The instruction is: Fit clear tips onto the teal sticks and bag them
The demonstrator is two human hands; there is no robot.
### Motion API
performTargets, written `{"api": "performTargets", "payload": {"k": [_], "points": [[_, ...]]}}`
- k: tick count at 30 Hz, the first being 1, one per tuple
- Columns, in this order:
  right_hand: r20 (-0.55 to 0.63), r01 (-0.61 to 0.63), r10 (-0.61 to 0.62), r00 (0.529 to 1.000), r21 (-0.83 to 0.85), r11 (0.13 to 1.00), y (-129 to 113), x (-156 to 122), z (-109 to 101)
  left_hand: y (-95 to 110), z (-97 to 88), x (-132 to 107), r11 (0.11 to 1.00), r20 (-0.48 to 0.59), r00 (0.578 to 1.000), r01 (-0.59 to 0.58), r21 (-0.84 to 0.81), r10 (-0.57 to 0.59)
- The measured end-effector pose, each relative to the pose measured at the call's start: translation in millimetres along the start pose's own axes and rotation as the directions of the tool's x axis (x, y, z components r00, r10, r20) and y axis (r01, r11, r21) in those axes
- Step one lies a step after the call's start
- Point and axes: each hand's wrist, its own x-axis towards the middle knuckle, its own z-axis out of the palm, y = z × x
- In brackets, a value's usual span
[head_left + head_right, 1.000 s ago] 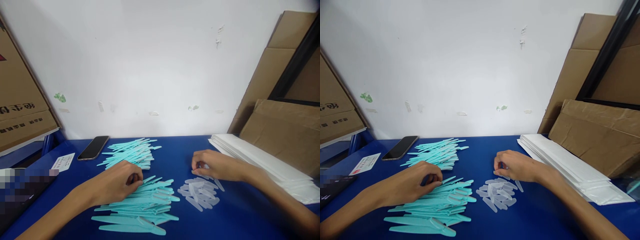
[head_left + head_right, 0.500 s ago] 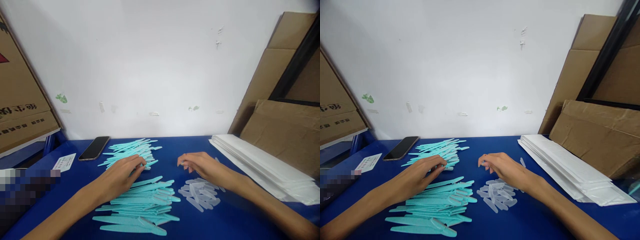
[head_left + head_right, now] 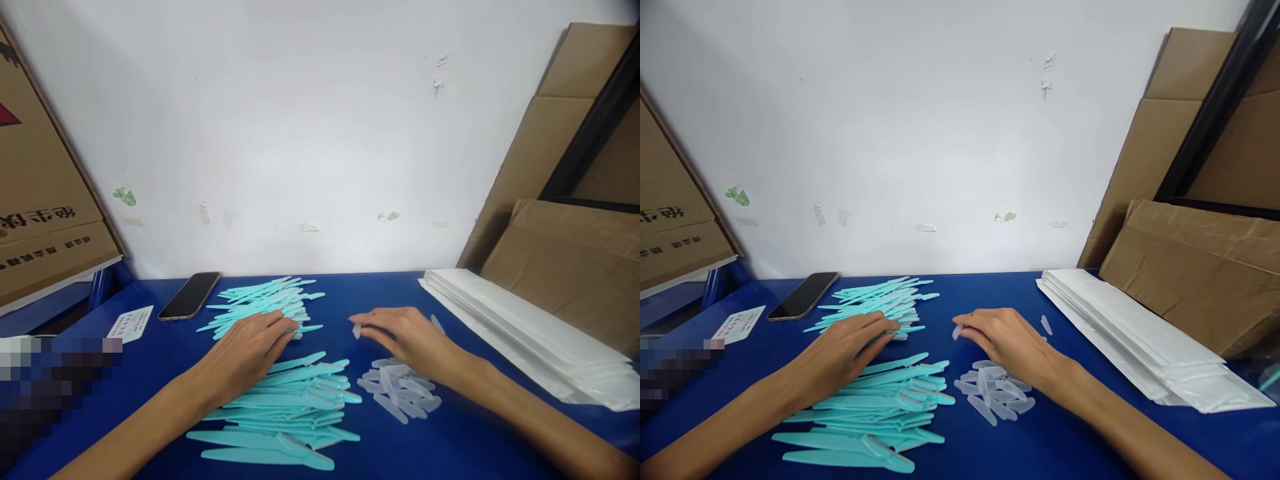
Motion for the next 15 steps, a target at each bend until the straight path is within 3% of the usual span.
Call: {"api": "performTargets", "payload": {"k": [5,15], "points": [[-0.063,0.056,-0.062,0.996,-0.099,0.994,-7,0,0,4,2.7,0,0.986,-0.083,0.982,-0.164,0.040,0.167],[-0.022,0.169,-0.175,0.984,-0.174,0.970,-19,-1,3,8,3.5,-1,0.970,-0.216,0.950,-0.197,0.140,0.224]]}}
